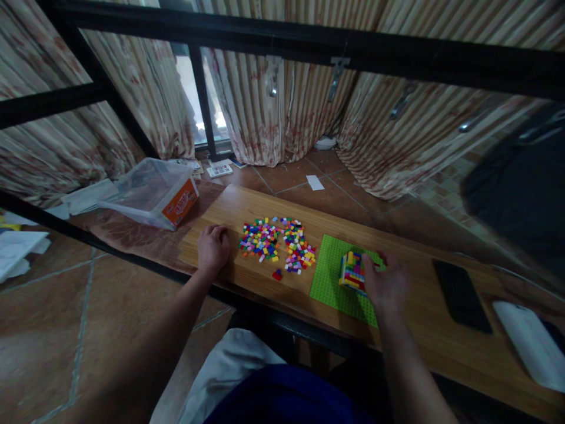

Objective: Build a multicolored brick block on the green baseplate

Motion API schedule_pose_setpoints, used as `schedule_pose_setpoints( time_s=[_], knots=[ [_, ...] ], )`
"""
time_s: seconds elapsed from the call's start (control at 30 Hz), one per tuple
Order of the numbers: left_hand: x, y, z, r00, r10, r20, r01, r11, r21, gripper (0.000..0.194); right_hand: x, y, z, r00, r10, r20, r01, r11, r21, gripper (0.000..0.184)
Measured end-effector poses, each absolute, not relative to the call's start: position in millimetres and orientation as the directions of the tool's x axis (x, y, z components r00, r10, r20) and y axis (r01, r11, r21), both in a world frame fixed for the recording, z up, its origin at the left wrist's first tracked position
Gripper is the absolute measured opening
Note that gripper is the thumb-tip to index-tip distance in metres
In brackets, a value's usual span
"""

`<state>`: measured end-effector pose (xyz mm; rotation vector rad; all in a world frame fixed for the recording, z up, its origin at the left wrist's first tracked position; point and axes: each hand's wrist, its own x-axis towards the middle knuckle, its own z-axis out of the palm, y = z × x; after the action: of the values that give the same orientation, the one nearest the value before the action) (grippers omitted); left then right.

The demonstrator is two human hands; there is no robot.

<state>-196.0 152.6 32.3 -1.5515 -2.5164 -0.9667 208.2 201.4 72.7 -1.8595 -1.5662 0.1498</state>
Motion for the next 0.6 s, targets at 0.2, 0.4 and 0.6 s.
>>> schedule_pose_setpoints(
  time_s=[0.2, 0.4, 0.6],
  knots=[
    [-195.6, 152.1, 33.5, -0.497, 0.803, 0.329, 0.821, 0.312, 0.478, 0.032, 201.5, 202.6, 61.8, 0.228, 0.929, 0.291, 0.854, -0.047, -0.518, 0.061],
    [-195.5, 151.9, 32.4, -0.496, 0.800, 0.338, 0.823, 0.309, 0.476, 0.032, 198.9, 199.0, 60.9, 0.220, 0.947, 0.234, 0.850, -0.068, -0.522, 0.056],
    [-196.0, 152.5, 30.8, -0.490, 0.804, 0.337, 0.827, 0.306, 0.472, 0.032, 200.9, 204.5, 55.1, 0.181, 0.958, 0.224, 0.839, -0.032, -0.543, 0.059]
  ],
)
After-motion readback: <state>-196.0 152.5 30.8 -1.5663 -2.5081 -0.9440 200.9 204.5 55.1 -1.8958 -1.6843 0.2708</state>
